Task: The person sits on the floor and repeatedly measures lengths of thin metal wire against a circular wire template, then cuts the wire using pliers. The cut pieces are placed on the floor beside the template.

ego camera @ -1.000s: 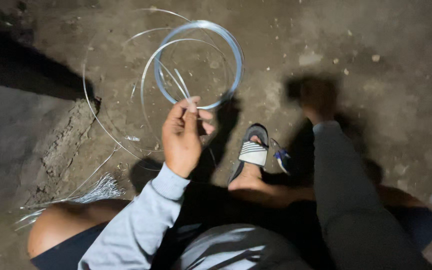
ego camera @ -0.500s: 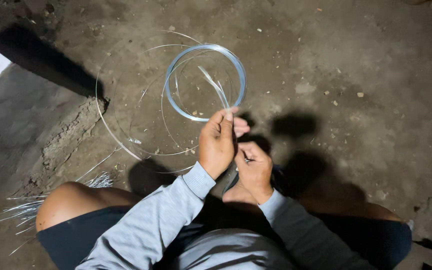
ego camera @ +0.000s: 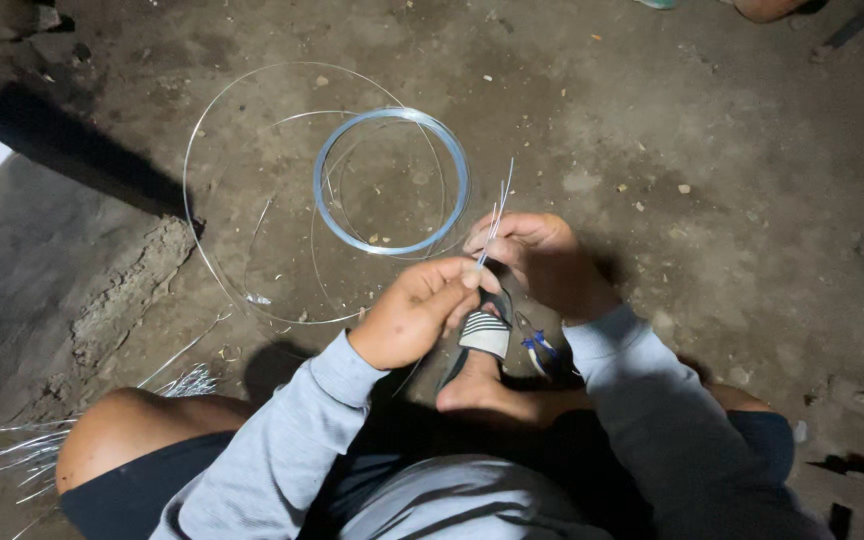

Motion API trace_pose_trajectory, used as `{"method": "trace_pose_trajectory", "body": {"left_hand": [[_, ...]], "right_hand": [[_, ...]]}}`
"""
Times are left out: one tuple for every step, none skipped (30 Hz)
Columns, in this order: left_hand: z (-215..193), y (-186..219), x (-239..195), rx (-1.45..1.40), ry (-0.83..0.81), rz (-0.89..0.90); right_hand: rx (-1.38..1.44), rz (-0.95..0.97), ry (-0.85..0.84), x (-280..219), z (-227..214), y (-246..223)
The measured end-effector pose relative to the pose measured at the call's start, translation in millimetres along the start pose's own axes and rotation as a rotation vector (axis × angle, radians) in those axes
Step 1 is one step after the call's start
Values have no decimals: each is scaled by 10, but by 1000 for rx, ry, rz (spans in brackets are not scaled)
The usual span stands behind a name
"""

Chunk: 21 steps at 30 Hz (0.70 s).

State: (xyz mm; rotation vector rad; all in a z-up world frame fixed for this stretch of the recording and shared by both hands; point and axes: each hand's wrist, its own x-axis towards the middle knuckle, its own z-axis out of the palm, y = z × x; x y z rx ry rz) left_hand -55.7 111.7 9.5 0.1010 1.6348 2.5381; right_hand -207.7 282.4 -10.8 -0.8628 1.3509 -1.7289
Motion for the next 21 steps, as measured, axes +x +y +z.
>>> {"method": "trace_pose_trajectory", "body": {"left_hand": [[-8,39,-12,-41,26,-26],[-18,74,-20,-82,55,-49],[-29,102,-19,-123,83,-72],[-23,108,-24,-83,111,-54],[-17,105,-19,-43,138,-36],[-19,102,-16,-2,161,-19],[-26,98,-23,37,162,-9],[-26,90,-22,76,159,1],[-25,82,-27,115,156,11],[-26,75,-43,115,160,-5],[-27,70,-60,115,164,-22],[-30,68,-67,114,168,-36],[-36,69,-67,94,161,-35],[-34,66,-74,73,155,-36],[-29,64,-80,52,148,-38],[-30,69,-75,54,147,-54],[-28,74,-73,57,146,-70],[-27,80,-78,59,146,-87],[-26,85,-79,33,142,-88],[-22,89,-85,8,138,-90],[-19,93,-92,-18,133,-91]], "right_hand": [[-18,-28,5,5,37,-15],[-36,-57,6,10,78,-14],[-53,-86,7,15,107,-9],[-130,-94,33,0,135,4],[-206,-102,59,-6,161,24],[-283,-111,89,-10,174,41],[-207,-87,89,-23,177,47],[-133,-64,91,-39,167,37],[-60,-41,94,-49,160,25],[-42,-69,140,-54,155,9],[-25,-98,186,-57,135,-23],[-10,-128,231,-51,116,-53],[-5,-119,223,-30,106,-71],[1,-108,215,-31,100,-84],[8,-96,207,-42,103,-88],[-42,-108,223,-36,102,-87],[-92,-120,239,-42,110,-80],[-140,-131,255,-57,125,-65],[-151,-126,268,-60,131,-50],[-161,-121,281,-70,140,-31],[-171,-116,294,-80,146,-16]]}}
